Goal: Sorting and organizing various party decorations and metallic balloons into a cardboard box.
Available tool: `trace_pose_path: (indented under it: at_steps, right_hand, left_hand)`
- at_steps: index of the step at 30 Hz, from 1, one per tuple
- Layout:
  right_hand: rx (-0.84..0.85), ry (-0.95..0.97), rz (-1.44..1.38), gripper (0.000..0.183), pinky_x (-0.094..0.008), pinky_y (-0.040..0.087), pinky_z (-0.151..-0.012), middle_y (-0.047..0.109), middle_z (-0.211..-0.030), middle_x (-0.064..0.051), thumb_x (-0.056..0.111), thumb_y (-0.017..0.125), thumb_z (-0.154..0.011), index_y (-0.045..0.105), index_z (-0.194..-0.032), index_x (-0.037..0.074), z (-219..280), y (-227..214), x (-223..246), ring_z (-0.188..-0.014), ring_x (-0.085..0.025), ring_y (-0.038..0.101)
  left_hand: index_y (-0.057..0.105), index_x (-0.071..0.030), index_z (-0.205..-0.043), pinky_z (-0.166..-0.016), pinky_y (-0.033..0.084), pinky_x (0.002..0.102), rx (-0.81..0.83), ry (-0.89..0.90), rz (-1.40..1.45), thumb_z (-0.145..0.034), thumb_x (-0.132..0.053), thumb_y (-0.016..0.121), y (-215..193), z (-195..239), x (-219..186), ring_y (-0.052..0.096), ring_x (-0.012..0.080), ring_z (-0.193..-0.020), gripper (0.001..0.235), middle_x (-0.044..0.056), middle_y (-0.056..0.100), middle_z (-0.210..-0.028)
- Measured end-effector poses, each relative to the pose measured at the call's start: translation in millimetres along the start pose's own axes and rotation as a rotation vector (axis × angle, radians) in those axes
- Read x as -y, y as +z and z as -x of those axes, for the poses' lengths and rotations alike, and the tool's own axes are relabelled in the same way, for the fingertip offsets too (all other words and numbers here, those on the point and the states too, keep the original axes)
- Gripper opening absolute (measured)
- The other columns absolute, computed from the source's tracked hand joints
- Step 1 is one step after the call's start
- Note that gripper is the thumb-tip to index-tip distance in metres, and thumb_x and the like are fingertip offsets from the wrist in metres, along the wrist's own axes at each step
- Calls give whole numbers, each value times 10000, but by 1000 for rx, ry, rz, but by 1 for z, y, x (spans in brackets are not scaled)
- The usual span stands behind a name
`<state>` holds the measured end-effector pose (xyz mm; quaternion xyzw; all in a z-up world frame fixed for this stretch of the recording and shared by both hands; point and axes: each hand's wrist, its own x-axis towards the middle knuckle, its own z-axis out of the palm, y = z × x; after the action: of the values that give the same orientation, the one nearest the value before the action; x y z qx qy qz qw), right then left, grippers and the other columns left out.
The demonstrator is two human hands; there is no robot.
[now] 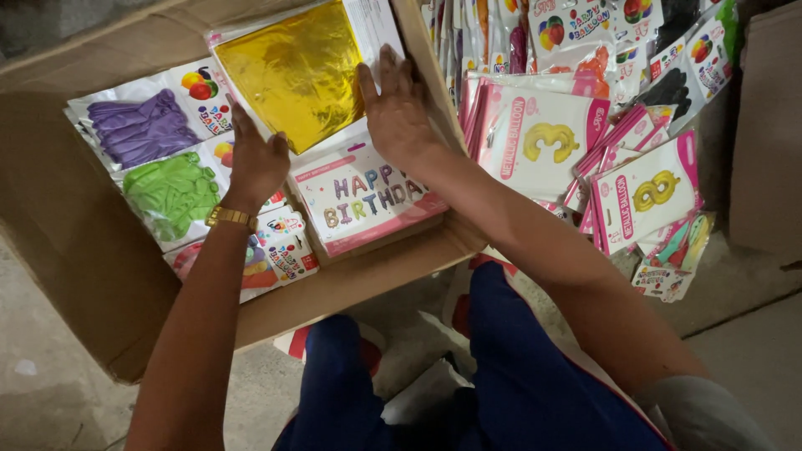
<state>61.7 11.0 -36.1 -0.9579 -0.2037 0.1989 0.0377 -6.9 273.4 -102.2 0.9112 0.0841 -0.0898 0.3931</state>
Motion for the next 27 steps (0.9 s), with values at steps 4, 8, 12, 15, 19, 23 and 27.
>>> trace_pose_path:
  at_steps: [4, 8, 12, 15, 19, 23, 27]
  right_hand:
    - [-57, 6, -10, 776, -622, 255, -1191, 70, -1640, -345, 15, 525, -890, 235, -1611, 1, 1, 1, -1, -1497, -515, 188]
    - [-189, -26, -89, 687, -581, 280, -1212, 188, -1655, -288, -36, 483, -916, 320, -1582, 7, 2, 0, -1, -1517, -478, 228]
    - [-282, -223, -129, 754, -547, 260, -1229, 332, -1616, -239, -145, 486, -810, 413, -1552, -29, 20, -30, -2, -1545, -391, 260]
    - [-617, -275, -288, 484, -525, 347, -1299, 461, -1583, -219, -64, 582, -968, 567, -1446, 11, 27, -24, -3, -1527, -358, 366]
    - [-839, -244, -488, 357, -508, 465, -1113, 601, -1325, -193, -32, 665, -878, 639, -1232, 13, 53, -62, -24, -1351, -400, 516]
    - [-990, -54, -616, 313, -439, 527, -960, 624, -1130, -152, -36, 642, -857, 653, -1163, 30, 67, -72, -69, -1092, -358, 609]
    - [-870, 235, -473, 239, -480, 546, -853, 664, -983, -195, 26, 633, -895, 691, -1127, 10, 75, -63, -118, -966, -387, 656]
  left_hand:
    - [4, 179, -1563, -1269, 201, 444, 32, 11, -11, -1019, -210, 604, -2, 2, 9, 145, 510, -1548, 899, 415, 106, -1647]
    - [130, 172, -1581, -1298, 187, 454, -24, 59, -179, -1064, -230, 590, -3, 2, 31, 166, 489, -1564, 800, 393, 174, -1650]
    - [315, 171, -1531, -1248, 258, 486, -199, 134, -303, -1042, -192, 625, -14, 9, 1, 306, 502, -1481, 684, 373, 358, -1562]
    - [472, 109, -1410, -1153, 378, 496, -244, 134, -235, -996, -125, 611, -44, 23, -100, 463, 480, -1328, 496, 321, 506, -1406]
    - [559, 55, -1318, -1145, 435, 500, -249, 304, -256, -995, -45, 572, -44, 29, -157, 542, 440, -1254, 338, 266, 583, -1319]
    - [607, 49, -1263, -1096, 444, 498, -107, 599, -360, -945, -20, 603, -27, 28, -214, 564, 418, -1218, 326, 242, 622, -1281]
    - [667, 58, -1118, -967, 471, 490, 175, 858, -450, -816, -42, 627, -1, 31, -270, 609, 390, -1127, 321, 213, 672, -1159]
